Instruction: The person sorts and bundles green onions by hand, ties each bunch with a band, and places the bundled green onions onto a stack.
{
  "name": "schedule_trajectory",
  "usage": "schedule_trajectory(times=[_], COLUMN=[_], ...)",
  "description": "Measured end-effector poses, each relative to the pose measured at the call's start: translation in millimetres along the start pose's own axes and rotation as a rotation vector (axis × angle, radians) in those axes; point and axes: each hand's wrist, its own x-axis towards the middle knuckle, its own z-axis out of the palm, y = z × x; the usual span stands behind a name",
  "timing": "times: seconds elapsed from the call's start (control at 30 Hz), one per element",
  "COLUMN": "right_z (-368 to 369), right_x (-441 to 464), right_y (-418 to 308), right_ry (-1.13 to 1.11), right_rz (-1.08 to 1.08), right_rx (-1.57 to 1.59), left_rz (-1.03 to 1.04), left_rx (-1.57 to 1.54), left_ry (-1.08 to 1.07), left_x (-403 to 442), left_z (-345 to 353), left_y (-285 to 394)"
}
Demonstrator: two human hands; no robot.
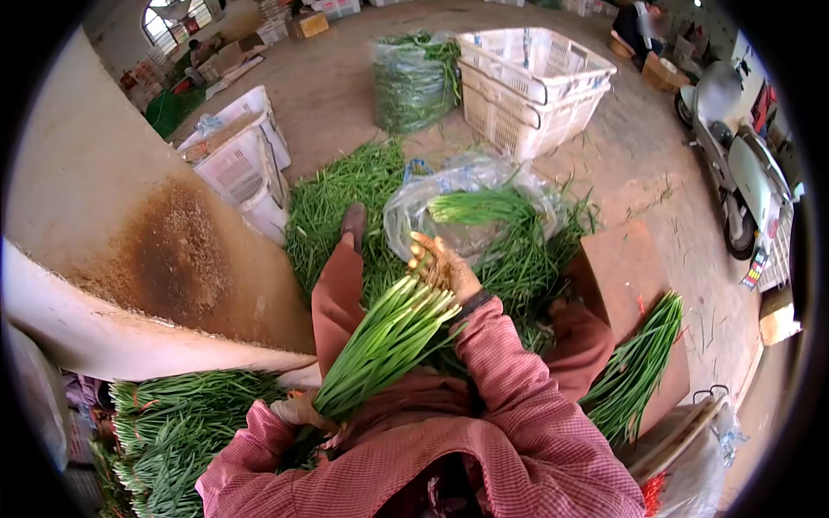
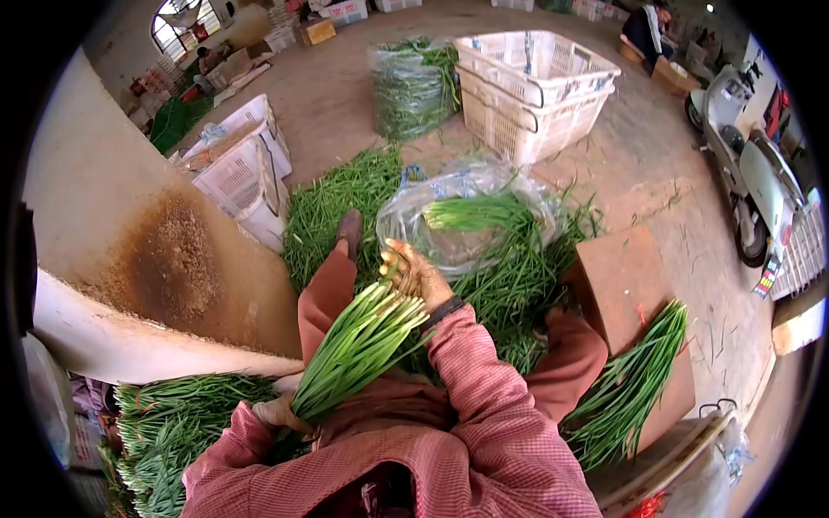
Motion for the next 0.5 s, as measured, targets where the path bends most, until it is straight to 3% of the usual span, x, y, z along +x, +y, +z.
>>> schedule_trajectory(times=[0.03, 0.07, 0.13, 0.17, 0.27, 0.37, 0.43, 0.5], right_z=[-25.6, -29.6, -6.6, -13.2, -38.8, -17.1, -3.6, 17.4], right_x=[6.7, -0.3, -13.9, -15.6, -31.8, -56.2, -67.8, -69.0], right_y=[7.4, 8.9, -1.7, -11.8, -36.2, -15.1, 10.0, 35.1], right_ry=[-0.016, 0.137, 0.543, 0.642, 0.558, 0.153, 0.037, 0.041], right_rz=[0.054, 0.08, 0.027, -0.055, -0.379, -0.423, 0.011, 0.172], right_rx=[-0.09, 0.008, 0.028, -0.011, -0.451, -0.84, -0.716, -0.882], left_rz=[-0.037, -0.064, -0.058, -0.075, -0.085, 0.024, 0.052, 0.125], left_rx=[0.312, 0.301, -0.272, -0.28, -0.425, -0.374, -0.341, -0.248], left_ry=[0.016, 0.006, 0.28, 0.286, 0.475, 0.611, 0.659, 0.731], left_x=[-1.5, -5.5, -15.1, -17.5, -22.6, -16.8, -12.2, -6.6], left_z=[4.2, 13.8, 35.1, 40.4, 51.4, 60.2, 64.2, 64.5], left_y=[-8.8, -21.1, -45.3, -47.9, -59.7, -59.5, -56.2, -61.7])
